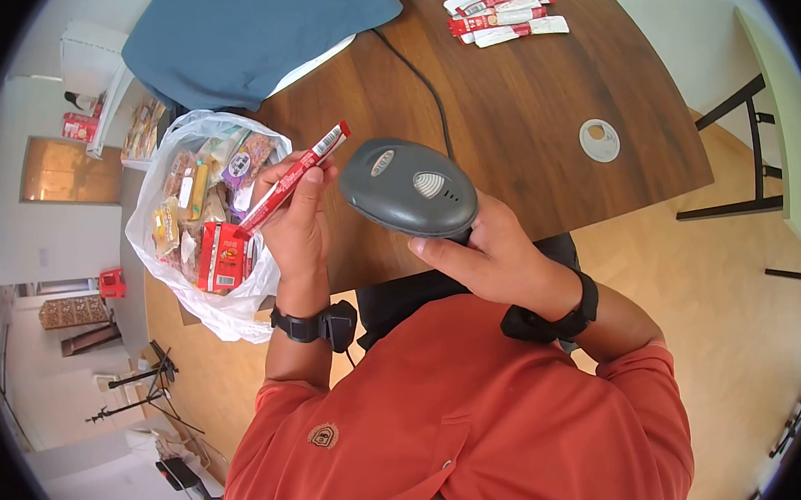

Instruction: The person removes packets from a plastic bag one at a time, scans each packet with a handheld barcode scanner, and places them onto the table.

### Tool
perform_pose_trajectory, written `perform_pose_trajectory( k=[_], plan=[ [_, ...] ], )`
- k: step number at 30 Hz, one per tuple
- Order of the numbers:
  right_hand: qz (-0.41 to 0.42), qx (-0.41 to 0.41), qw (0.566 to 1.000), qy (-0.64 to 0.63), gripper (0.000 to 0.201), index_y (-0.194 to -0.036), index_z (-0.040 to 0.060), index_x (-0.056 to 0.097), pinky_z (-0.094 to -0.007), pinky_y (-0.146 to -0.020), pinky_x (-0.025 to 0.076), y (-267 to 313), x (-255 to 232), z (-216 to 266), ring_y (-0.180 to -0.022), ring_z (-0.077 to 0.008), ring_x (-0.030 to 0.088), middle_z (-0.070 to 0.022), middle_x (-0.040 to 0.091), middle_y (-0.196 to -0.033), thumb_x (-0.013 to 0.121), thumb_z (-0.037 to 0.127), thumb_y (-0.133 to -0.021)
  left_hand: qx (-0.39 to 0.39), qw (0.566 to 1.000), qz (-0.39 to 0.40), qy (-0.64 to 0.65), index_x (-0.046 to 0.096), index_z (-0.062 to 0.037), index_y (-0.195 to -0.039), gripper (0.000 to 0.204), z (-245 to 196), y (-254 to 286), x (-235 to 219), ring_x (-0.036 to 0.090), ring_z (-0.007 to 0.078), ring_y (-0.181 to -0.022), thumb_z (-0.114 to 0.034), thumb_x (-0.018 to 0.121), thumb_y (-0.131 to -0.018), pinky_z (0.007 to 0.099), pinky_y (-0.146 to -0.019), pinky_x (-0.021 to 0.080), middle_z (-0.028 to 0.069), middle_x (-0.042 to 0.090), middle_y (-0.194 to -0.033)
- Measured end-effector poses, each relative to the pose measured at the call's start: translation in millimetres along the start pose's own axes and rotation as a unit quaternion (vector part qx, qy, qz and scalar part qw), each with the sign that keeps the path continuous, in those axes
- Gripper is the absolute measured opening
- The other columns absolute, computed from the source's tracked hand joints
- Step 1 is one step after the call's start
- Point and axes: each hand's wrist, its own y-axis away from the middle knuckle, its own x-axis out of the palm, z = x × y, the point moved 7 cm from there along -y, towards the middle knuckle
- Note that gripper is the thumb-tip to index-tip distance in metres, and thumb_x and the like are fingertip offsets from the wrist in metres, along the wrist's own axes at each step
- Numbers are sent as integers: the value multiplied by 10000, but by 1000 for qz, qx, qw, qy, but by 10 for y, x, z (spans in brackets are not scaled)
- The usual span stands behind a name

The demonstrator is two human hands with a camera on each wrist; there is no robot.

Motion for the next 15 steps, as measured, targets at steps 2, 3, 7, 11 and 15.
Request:
perform_pose_trajectory(
  k=[2,3,7,11,15],
  plan=[
    [-8,5,1000,-7,244,-1166,2,593,-250,-757,467,-7,11,20,-857,-62,538,2,624,-968,648,52,-933,20,999,20,-24,513,-14,-1023,214,-9,14,56,670,225,-974,93,644,-891,342,-862,580,152,618,-1114],
    [-10,5,1000,-7,244,-1166,2,593,-250,-757,467,-6,-2,35,-857,-62,538,2,624,-968,648,52,-933,42,997,32,-49,514,-12,-1022,213,-29,26,79,669,221,-966,94,643,-890,338,-864,577,151,615,-1116],
    [-8,16,1000,2,267,-1188,3,591,-249,-762,464,-5,-25,-20,-863,-60,530,6,624,-975,651,62,-935,45,997,39,-56,517,-9,-1016,211,-25,46,107,667,215,-954,99,643,-886,335,-872,570,148,610,-1121],
    [-15,-4,1000,-7,293,-1217,6,585,-241,-744,458,-4,-46,-66,-850,-49,518,16,618,-984,653,78,-941,34,997,37,-56,519,-8,-1012,216,-12,62,130,664,210,-967,107,643,-878,328,-881,568,145,608,-1120],
    [-30,-4,999,-16,291,-1217,10,584,-236,-726,453,-15,-60,-97,-832,-43,505,26,608,-976,654,89,-946,35,997,40,-58,521,-7,-1018,224,7,72,146,664,208,-972,109,645,-873,323,-884,569,139,598,-1133]
  ],
)
